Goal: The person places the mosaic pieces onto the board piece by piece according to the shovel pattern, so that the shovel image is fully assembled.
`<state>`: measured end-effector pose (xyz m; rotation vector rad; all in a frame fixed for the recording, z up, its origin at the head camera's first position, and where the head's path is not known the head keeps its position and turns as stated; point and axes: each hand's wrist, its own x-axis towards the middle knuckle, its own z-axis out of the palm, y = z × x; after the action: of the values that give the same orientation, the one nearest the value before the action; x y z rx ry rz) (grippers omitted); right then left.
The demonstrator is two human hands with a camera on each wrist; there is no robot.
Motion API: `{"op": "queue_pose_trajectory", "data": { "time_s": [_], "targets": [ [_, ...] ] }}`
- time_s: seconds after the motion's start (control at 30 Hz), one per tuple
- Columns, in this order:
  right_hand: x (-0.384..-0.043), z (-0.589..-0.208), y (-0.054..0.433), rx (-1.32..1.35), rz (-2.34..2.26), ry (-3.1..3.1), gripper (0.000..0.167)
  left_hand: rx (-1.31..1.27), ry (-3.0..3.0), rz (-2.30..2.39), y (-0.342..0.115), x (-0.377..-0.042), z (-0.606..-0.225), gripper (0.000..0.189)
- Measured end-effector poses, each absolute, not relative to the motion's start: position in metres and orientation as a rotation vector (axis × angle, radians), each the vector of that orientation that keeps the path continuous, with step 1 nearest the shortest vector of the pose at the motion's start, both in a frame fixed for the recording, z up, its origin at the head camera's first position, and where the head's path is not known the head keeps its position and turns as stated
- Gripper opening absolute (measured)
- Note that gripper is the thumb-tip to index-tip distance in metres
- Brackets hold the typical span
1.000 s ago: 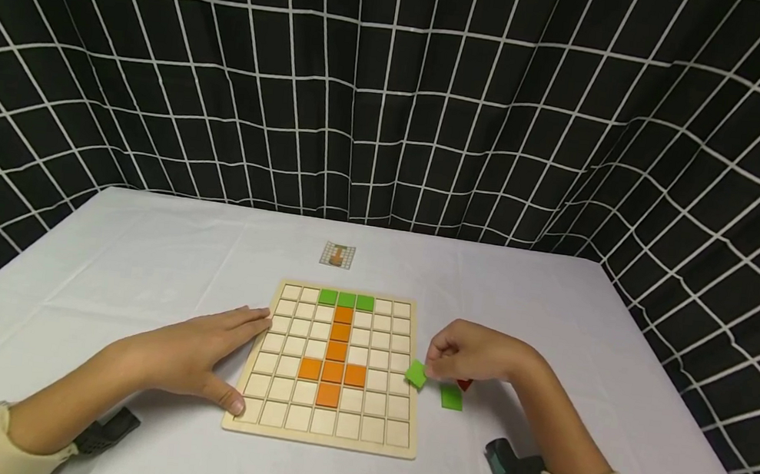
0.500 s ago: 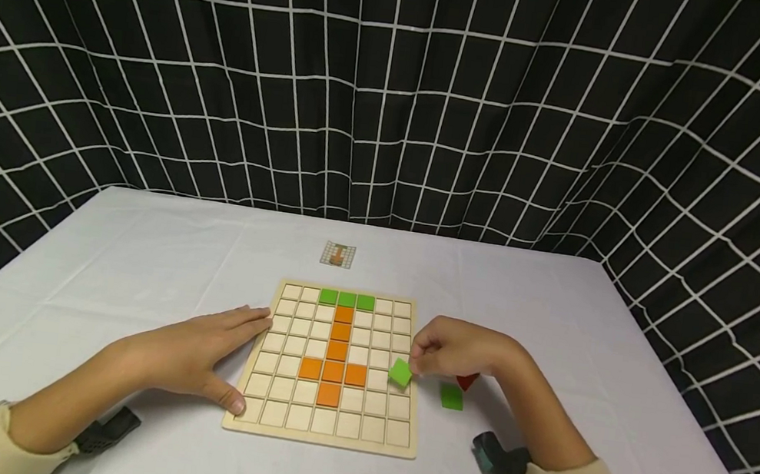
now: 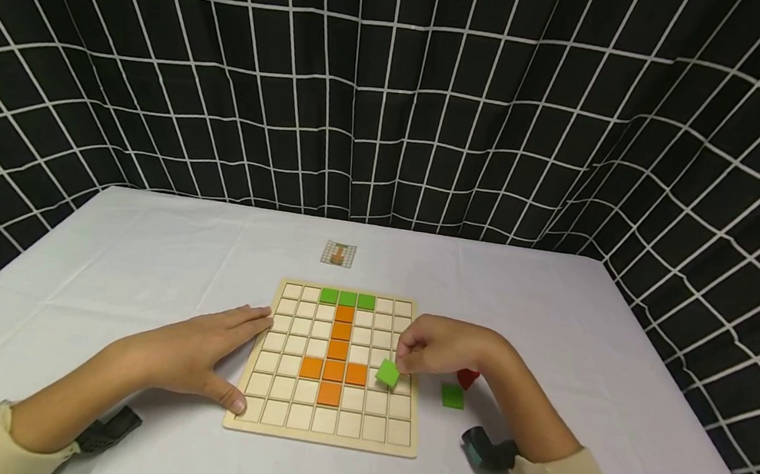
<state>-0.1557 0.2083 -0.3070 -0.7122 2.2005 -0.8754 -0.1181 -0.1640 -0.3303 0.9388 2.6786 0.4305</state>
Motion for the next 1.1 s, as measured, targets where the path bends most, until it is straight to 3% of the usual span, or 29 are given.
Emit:
{"op": "queue_pose_trajectory", "data": {
  "time_s": [1.1],
  "targets": [
    [-0.159, -0.309, 0.153, -0.898, -0.743, 2.124, 0.019, 0.934, 2.677, 0.432, -0.164, -0.119, -0.33, 0.122]
  ]
}}
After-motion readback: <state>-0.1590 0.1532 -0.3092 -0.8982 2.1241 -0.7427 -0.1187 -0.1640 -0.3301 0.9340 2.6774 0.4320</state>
